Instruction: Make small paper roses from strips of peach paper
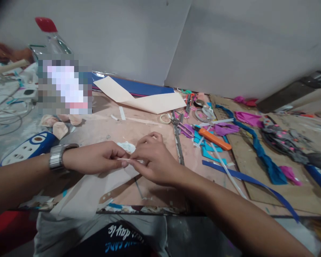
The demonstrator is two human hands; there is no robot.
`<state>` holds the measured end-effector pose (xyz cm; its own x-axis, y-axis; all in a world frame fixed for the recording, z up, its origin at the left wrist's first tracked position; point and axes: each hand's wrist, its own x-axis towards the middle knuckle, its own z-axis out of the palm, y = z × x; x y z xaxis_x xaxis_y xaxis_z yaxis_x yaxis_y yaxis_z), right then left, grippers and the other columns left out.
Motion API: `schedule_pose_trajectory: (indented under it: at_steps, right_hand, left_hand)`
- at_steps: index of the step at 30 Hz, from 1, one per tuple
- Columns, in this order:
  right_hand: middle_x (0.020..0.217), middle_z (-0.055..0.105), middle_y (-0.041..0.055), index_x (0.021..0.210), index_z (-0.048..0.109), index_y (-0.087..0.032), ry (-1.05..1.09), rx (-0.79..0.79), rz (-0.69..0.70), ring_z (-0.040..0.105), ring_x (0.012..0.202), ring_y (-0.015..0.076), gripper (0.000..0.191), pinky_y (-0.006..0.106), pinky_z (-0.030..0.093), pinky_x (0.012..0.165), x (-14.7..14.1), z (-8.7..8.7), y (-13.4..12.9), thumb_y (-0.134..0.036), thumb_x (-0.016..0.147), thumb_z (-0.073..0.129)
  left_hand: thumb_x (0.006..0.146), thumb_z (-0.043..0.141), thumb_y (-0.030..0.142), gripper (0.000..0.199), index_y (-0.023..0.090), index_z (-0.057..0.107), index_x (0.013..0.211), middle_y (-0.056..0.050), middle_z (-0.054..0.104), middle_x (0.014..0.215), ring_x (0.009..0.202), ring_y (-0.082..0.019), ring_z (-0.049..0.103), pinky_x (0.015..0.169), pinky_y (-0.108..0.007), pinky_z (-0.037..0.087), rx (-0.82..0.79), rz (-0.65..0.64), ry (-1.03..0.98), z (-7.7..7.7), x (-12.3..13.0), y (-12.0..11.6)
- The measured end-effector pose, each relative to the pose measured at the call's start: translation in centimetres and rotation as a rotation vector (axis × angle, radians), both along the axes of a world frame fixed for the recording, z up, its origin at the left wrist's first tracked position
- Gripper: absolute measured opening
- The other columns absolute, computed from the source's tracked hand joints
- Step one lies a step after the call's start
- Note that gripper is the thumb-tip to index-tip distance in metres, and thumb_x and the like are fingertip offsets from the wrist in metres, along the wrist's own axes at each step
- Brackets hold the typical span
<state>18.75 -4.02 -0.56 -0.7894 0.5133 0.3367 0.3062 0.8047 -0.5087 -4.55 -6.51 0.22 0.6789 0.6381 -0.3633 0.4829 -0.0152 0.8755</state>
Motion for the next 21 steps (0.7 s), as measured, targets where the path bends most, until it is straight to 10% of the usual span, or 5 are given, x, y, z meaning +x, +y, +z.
schedule_pose_trajectory:
  at_steps: [21]
  right_hand:
    - [0.081, 0.074, -0.0012, 0.097, 0.073, -0.023, 0.070, 0.144, 0.033, 0.068, 0.077, 0.0161, 0.005, 0.047, 0.033, 0.105, 0.27, -0.52, 0.69, -0.023, 0.097, 0.067]
  left_hand:
    - [0.085, 0.050, 0.023, 0.009, 0.018, 0.057, 0.085, 0.000, 0.053, 0.076, 0.064, -0.014, 0.046, 0.058, -0.027, 0.038, -0.145, -0.020, -0.051, 0.23, -0.35, 0.33]
